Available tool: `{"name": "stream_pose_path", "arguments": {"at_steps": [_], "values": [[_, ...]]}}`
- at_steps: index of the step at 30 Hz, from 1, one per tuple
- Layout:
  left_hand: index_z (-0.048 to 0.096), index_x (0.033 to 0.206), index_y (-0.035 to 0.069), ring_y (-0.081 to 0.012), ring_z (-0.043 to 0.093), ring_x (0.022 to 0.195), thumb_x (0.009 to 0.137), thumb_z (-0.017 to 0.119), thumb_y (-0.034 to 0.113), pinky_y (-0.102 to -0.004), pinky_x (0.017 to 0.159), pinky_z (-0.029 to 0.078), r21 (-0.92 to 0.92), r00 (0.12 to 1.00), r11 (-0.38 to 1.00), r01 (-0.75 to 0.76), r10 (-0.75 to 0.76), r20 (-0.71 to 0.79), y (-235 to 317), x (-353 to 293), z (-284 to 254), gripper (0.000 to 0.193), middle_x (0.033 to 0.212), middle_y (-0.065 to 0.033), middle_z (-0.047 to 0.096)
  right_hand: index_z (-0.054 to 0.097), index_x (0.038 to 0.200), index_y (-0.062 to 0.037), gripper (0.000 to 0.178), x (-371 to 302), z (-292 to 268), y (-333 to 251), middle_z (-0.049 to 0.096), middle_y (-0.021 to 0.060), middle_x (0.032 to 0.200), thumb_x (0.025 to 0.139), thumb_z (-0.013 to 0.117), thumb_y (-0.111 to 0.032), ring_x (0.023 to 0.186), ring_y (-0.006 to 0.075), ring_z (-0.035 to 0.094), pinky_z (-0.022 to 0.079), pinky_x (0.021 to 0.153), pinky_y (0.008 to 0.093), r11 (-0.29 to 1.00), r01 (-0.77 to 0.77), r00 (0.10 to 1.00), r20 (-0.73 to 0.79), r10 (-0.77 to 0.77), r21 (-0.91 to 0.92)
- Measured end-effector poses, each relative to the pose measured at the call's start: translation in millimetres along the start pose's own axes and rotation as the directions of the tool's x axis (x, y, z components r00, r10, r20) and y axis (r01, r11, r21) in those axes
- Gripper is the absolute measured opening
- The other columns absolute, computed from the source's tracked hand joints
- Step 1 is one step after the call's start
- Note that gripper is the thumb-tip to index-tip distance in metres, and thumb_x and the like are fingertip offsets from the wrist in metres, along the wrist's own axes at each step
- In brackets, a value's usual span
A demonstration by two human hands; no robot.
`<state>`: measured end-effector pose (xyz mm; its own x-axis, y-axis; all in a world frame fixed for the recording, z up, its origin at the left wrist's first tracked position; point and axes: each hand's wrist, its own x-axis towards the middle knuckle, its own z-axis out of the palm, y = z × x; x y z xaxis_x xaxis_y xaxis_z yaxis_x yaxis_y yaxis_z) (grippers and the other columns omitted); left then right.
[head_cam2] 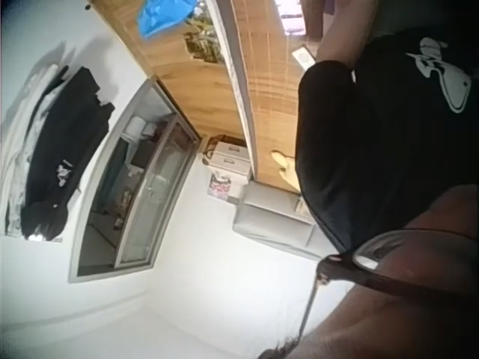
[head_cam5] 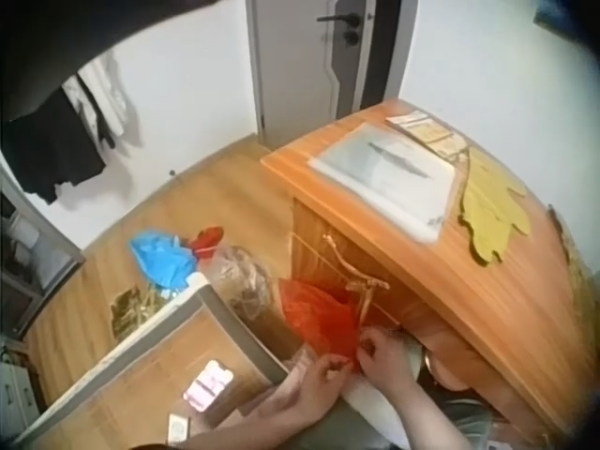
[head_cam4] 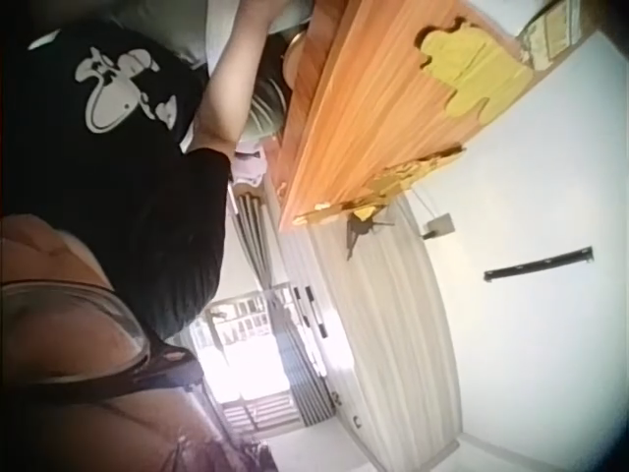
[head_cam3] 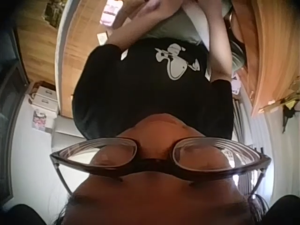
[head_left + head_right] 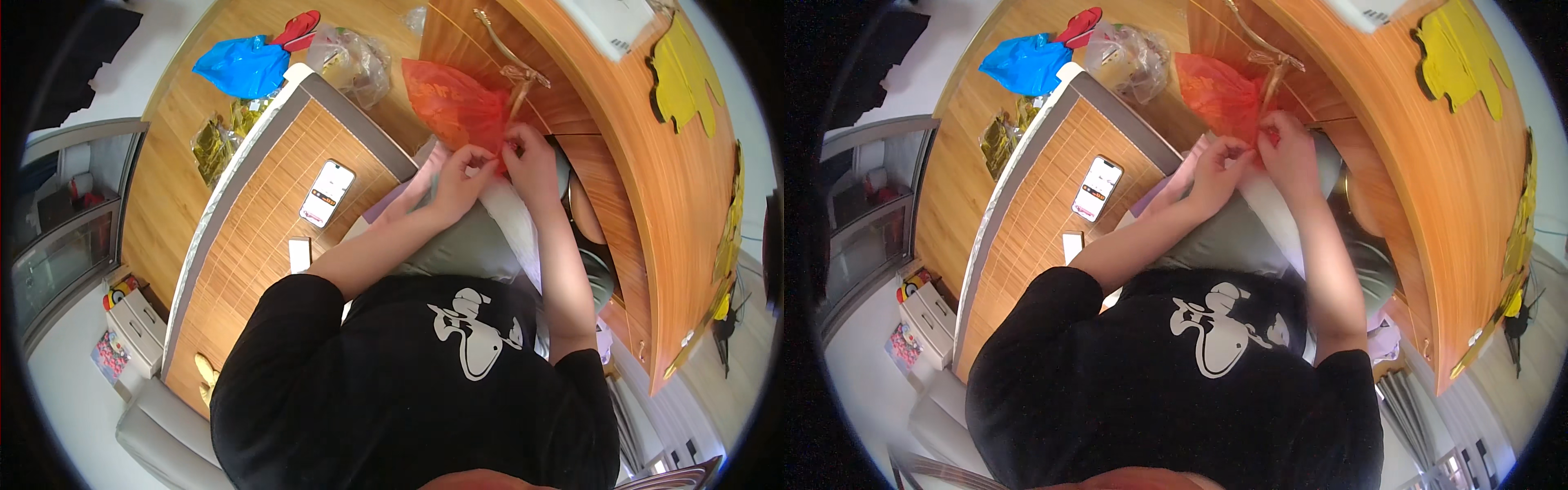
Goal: Folding gold foil balloons and organizing them with white paper inserts on a table.
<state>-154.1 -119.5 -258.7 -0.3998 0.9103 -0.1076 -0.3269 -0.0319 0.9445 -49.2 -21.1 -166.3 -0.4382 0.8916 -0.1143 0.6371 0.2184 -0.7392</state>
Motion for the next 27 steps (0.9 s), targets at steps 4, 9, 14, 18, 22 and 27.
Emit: {"name": "stream_pose_path", "arguments": {"at_steps": [4, 9, 14, 18, 22, 27], "values": [[0.07, 0.105, 0.002, -0.0113, 0.063, 0.094, 0.092, 0.073, 0.006, -0.0259, 0.084, 0.05, 0.114, 0.992, 0.993, -0.041, 0.027, 0.126, 14, -1, -8, 0.014, 0.101, -0.0029, 0.069, 0.065, 0.112, -0.0006, 0.03, 14, 10, 14, 0.067, 0.0258, 0.113, 0.082, 0.063, 0.0, 0.109, 0.0453, 0.064, 0.052, 0.092, 0.0499, 0.99, 0.045, 0.987, 0.158, -0.023, -0.131], [0.071, 0.109, 0.003, -0.0155, 0.066, 0.1, 0.091, 0.071, 0.003, -0.0274, 0.089, 0.05, 0.355, 0.939, 0.901, -0.248, 0.133, 0.318, 26, 21, -37, 0.018, 0.107, -0.0069, 0.069, 0.067, 0.112, -0.0003, 0.032, 26, 4, 12, 0.068, 0.0268, 0.112, 0.08, 0.066, -0.002, 0.11, 0.0445, 0.064, 0.052, 0.091, 0.0501, 0.975, -0.006, 0.943, 0.323, 0.079, -0.221], [0.06, 0.132, 0.007, -0.0324, 0.062, 0.115, 0.077, 0.072, 0.004, -0.0387, 0.099, 0.05, 0.338, 0.962, 0.911, -0.237, 0.17, 0.215, 8, 43, -48, 0.056, 0.122, -0.0143, 0.061, 0.067, 0.113, 0.0005, 0.031, 28, -4, 3, 0.072, 0.0254, 0.108, 0.083, 0.07, -0.005, 0.106, 0.0394, 0.069, 0.053, 0.09, 0.0423, 0.981, 0.018, 0.886, 0.458, 0.074, -0.192], [0.056, 0.135, 0.007, -0.0392, 0.057, 0.119, 0.071, 0.076, 0.008, -0.0443, 0.101, 0.05, 0.471, 0.917, 0.821, -0.322, 0.149, 0.369, 10, 49, -50, 0.067, 0.122, -0.017, 0.06, 0.067, 0.109, 0.0009, 0.025, 27, -5, -2, 0.073, 0.0202, 0.098, 0.085, 0.068, -0.004, 0.092, 0.0301, 0.071, 0.054, 0.083, 0.0385, 0.985, -0.031, 0.861, 0.497, 0.113, -0.17], [0.062, 0.127, 0.006, -0.0398, 0.06, 0.115, 0.07, 0.076, 0.008, -0.0448, 0.098, 0.051, 0.463, 0.912, 0.83, -0.311, 0.124, 0.391, 14, 53, -48, 0.059, 0.118, -0.0181, 0.062, 0.068, 0.104, 0.0005, 0.02, 24, -1, -1, 0.072, 0.0143, 0.087, 0.085, 0.068, -0.005, 0.078, 0.0223, 0.067, 0.054, 0.075, 0.0359, 0.995, -0.067, 0.834, 0.543, 0.093, -0.067], [0.07, 0.112, 0.004, -0.0402, 0.065, 0.102, 0.07, 0.073, 0.005, -0.0447, 0.09, 0.053, 0.522, 0.898, 0.81, -0.267, 0.013, 0.439, 20, 55, -60, 0.042, 0.102, -0.0187, 0.066, 0.071, 0.103, -0.0012, 0.019, 24, -5, -11, 0.073, 0.0147, 0.088, 0.085, 0.069, -0.008, 0.082, 0.0298, 0.07, 0.054, 0.077, 0.0393, 0.994, 0.059, 0.848, 0.53, 0.001, -0.097]]}}
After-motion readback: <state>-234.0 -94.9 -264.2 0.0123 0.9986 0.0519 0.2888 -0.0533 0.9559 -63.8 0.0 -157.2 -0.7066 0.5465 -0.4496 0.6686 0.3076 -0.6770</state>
